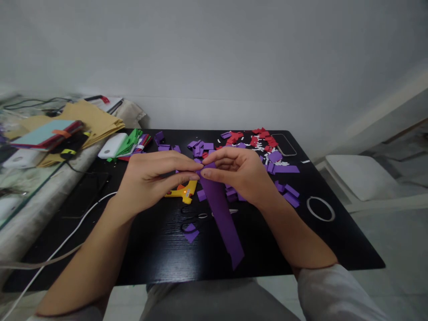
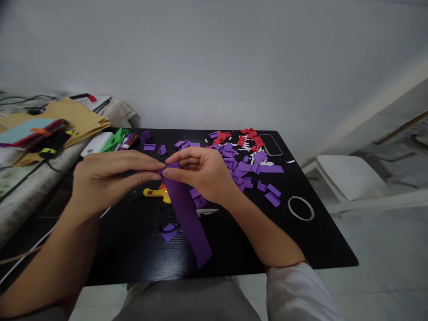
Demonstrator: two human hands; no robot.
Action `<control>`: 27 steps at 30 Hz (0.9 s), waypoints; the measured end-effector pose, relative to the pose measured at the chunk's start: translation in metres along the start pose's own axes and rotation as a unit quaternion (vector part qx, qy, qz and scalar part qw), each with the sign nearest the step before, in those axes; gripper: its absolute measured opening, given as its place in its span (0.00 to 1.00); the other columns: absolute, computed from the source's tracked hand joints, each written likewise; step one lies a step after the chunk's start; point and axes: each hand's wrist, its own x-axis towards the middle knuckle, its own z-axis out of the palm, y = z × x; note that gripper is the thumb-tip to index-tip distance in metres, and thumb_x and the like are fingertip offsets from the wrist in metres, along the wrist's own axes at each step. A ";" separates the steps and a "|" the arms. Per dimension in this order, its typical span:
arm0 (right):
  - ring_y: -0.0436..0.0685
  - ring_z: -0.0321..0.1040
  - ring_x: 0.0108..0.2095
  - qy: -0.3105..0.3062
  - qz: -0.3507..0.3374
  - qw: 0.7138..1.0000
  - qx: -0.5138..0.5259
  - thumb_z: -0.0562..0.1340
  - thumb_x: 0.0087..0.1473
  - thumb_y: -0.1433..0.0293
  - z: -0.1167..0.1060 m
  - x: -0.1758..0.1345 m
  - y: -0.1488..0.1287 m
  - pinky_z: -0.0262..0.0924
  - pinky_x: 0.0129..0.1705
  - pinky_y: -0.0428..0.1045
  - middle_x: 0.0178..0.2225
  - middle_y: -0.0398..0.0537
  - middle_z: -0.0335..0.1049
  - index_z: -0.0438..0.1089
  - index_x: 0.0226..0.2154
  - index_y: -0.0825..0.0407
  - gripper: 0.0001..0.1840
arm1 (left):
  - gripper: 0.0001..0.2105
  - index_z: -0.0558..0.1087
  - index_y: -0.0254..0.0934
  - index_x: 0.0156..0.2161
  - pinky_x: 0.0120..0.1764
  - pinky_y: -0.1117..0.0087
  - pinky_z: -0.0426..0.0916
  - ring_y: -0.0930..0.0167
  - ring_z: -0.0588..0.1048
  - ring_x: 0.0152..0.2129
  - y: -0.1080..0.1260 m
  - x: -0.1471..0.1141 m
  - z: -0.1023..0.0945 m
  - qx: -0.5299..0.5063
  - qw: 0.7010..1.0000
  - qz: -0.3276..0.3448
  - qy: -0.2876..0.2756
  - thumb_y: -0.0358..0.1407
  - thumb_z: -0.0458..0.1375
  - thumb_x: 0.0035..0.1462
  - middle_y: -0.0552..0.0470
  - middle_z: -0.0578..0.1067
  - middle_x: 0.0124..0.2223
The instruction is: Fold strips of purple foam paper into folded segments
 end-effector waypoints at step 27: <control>0.49 0.73 0.29 0.034 -0.027 0.998 -0.043 0.80 0.42 0.61 0.002 0.003 0.002 0.73 0.36 0.47 0.28 0.41 0.75 0.81 0.36 0.54 0.20 | 0.10 0.77 0.36 0.34 0.32 0.72 0.69 0.73 0.75 0.26 0.006 0.001 0.007 0.019 0.988 -0.142 -0.057 0.37 0.59 0.68 0.53 0.79 0.30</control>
